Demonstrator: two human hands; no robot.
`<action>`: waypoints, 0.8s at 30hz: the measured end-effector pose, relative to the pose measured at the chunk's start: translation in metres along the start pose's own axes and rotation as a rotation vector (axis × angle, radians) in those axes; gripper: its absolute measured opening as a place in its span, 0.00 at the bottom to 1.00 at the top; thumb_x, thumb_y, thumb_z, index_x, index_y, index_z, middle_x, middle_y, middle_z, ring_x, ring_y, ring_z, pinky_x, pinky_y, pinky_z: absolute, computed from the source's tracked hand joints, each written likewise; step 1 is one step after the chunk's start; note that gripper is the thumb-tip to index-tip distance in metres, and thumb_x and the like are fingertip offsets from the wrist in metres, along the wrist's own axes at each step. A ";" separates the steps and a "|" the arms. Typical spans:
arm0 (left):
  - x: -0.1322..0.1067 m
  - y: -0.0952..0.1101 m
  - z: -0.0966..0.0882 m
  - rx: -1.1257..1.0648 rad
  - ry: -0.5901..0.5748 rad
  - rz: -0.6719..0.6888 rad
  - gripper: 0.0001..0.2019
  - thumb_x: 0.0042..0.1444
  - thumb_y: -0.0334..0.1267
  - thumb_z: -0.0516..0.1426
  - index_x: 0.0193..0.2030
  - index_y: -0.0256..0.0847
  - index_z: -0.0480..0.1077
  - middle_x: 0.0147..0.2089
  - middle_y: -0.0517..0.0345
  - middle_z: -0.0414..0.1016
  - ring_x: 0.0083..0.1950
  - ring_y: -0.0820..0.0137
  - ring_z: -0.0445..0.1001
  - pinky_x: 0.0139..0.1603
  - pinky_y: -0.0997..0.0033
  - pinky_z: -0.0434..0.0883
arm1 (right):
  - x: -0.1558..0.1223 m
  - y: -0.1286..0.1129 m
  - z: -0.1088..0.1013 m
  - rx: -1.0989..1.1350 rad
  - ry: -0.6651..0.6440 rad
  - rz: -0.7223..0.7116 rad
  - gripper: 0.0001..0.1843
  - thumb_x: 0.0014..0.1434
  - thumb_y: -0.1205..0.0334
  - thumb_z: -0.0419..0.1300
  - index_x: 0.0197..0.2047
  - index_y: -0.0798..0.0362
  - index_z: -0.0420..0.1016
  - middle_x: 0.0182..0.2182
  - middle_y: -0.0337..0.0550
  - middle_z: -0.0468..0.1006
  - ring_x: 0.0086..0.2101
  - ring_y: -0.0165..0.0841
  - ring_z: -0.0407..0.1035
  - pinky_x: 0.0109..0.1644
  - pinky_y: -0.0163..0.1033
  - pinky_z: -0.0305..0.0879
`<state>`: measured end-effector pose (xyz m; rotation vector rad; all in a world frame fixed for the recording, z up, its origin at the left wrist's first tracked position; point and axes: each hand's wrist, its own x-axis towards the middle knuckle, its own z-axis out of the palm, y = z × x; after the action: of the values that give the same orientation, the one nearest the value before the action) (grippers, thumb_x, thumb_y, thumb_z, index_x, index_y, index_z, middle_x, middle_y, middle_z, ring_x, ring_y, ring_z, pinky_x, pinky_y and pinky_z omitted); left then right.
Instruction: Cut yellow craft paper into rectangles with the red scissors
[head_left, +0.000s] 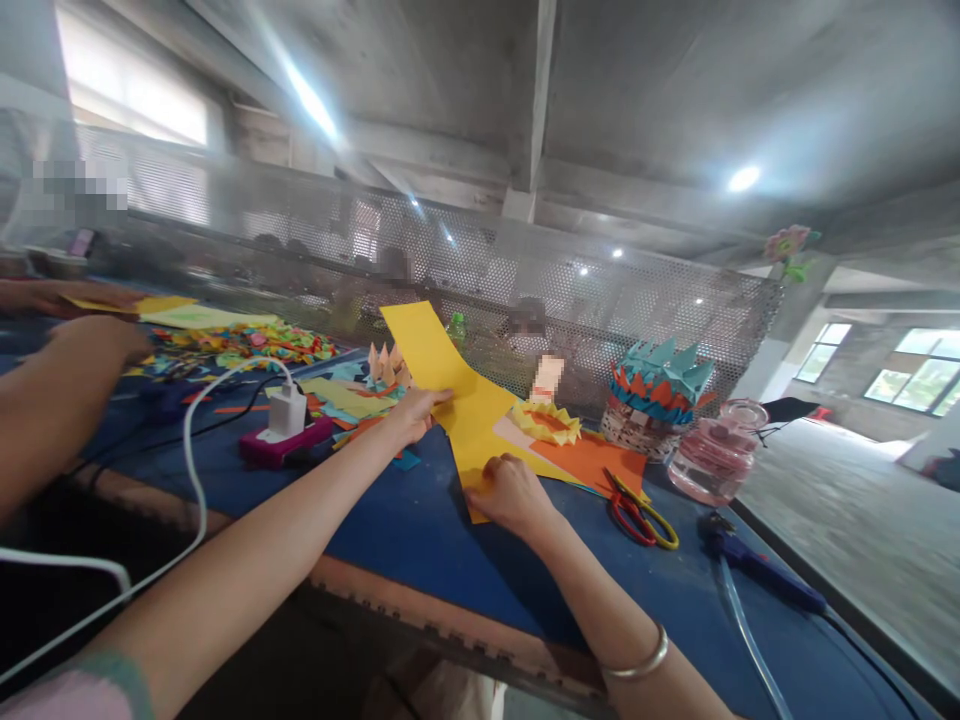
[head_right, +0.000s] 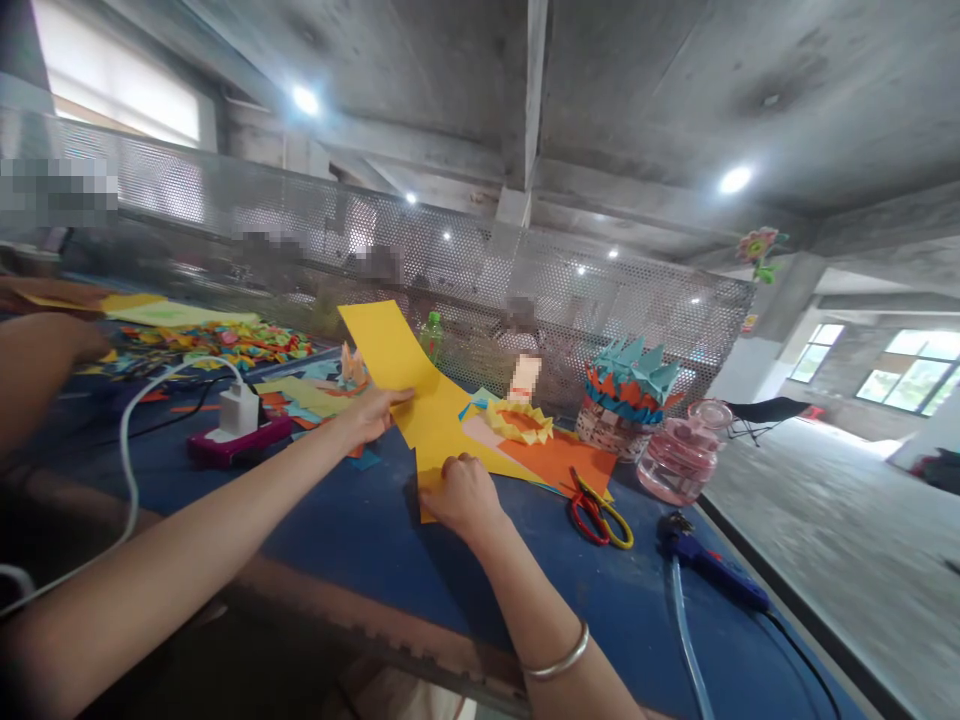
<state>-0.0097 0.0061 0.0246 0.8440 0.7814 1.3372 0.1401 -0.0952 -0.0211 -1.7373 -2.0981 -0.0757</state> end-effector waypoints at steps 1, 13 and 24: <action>0.000 0.001 0.000 -0.009 0.003 0.003 0.18 0.45 0.24 0.62 0.46 0.33 0.72 0.31 0.50 0.80 0.29 0.67 0.78 0.34 0.69 0.76 | 0.001 0.002 0.000 -0.022 -0.005 0.004 0.16 0.50 0.55 0.58 0.36 0.59 0.76 0.34 0.53 0.76 0.36 0.39 0.71 0.40 0.37 0.61; -0.002 0.009 0.001 -0.053 0.043 -0.035 0.19 0.46 0.24 0.62 0.47 0.36 0.72 0.33 0.51 0.80 0.30 0.67 0.78 0.33 0.70 0.76 | 0.009 0.009 -0.005 0.032 -0.028 0.089 0.18 0.46 0.49 0.63 0.31 0.57 0.78 0.31 0.51 0.79 0.34 0.37 0.72 0.35 0.34 0.61; 0.000 0.009 0.000 -0.074 0.008 -0.002 0.19 0.45 0.24 0.63 0.47 0.36 0.72 0.33 0.51 0.80 0.30 0.68 0.78 0.35 0.71 0.76 | 0.014 0.018 -0.004 0.054 -0.048 0.058 0.11 0.47 0.73 0.56 0.31 0.59 0.79 0.30 0.53 0.80 0.33 0.37 0.73 0.37 0.34 0.61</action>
<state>-0.0142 0.0060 0.0320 0.7793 0.7342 1.3604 0.1564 -0.0794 -0.0162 -1.7832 -2.0619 0.0395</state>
